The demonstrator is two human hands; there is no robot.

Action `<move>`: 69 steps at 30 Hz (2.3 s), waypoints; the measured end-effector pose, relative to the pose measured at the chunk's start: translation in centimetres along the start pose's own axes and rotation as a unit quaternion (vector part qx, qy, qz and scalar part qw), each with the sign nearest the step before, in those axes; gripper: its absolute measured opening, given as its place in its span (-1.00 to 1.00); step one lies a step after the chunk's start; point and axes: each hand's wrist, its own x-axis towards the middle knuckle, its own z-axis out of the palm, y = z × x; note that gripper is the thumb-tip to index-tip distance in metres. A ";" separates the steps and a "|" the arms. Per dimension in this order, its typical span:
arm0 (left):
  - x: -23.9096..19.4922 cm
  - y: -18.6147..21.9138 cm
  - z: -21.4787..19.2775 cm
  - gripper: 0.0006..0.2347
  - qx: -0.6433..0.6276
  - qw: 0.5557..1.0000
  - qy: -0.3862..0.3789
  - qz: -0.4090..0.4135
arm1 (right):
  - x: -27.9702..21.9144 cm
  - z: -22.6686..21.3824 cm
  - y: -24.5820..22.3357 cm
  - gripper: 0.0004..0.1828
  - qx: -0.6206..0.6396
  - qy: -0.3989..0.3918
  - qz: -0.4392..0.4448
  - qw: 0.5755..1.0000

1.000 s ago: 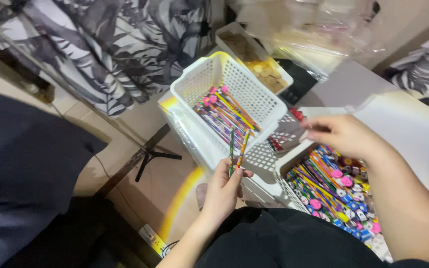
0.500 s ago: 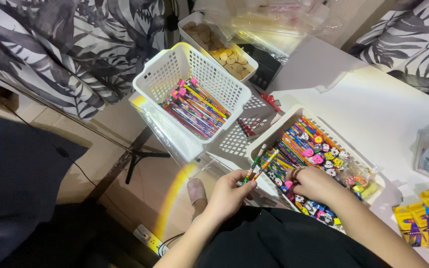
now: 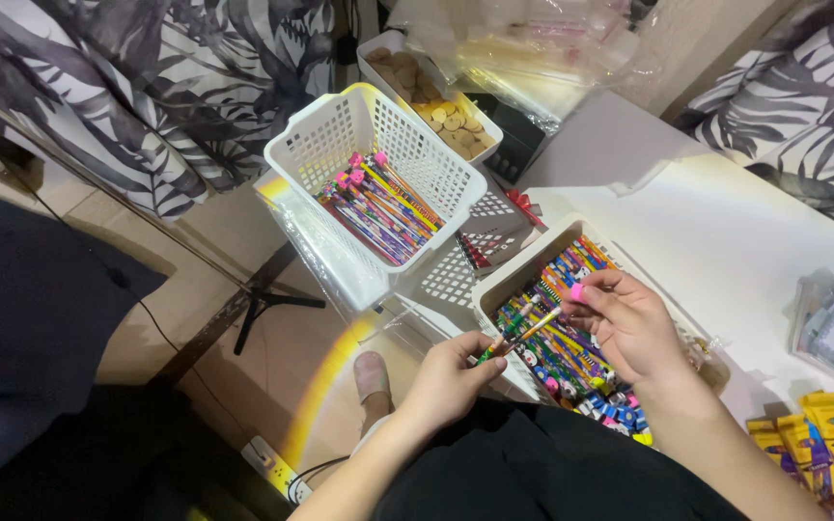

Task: The person picks up colorful pens from a white plastic basket and places them into a white drawer organizer. They handle the pens one by one, arranging them neatly in the drawer compartments.

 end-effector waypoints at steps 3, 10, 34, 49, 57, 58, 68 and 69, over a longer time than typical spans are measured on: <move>-0.1 0.9 0.0 -0.85 0.021 1.000 0.001 0.015 | -0.8 2.5 -0.8 -1.00 0.033 0.016 0.052 0.998; -0.6 3.0 -0.8 -0.91 0.100 0.995 0.011 0.021 | -0.6 2.7 -0.4 -0.96 0.038 0.010 0.078 0.996; 0.2 3.9 -2.4 -0.95 0.065 0.993 0.086 0.041 | 0.3 7.8 0.6 -0.63 -0.160 -0.054 -0.087 0.982; -1.6 3.9 -10.1 -0.72 -0.134 0.964 0.219 0.074 | 9.5 20.7 -5.4 -0.56 -0.119 -0.048 -0.167 0.978; -1.8 2.2 -13.3 -0.71 -0.187 0.947 0.257 0.047 | 17.6 27.4 -1.8 -0.80 -0.710 -0.187 -0.119 0.669; -1.8 2.0 -13.5 -0.71 -0.186 0.947 0.258 0.048 | 18.5 27.6 -0.9 -0.80 -0.708 -0.188 -0.121 0.669; -1.9 2.2 -15.0 -0.73 -0.138 0.957 0.254 0.025 | 21.6 27.6 4.3 -0.59 -0.808 -0.234 0.042 0.538; -1.8 2.3 -14.9 -0.74 -0.114 0.960 0.252 0.029 | 21.3 27.4 4.0 -0.47 -0.793 -0.225 0.042 0.564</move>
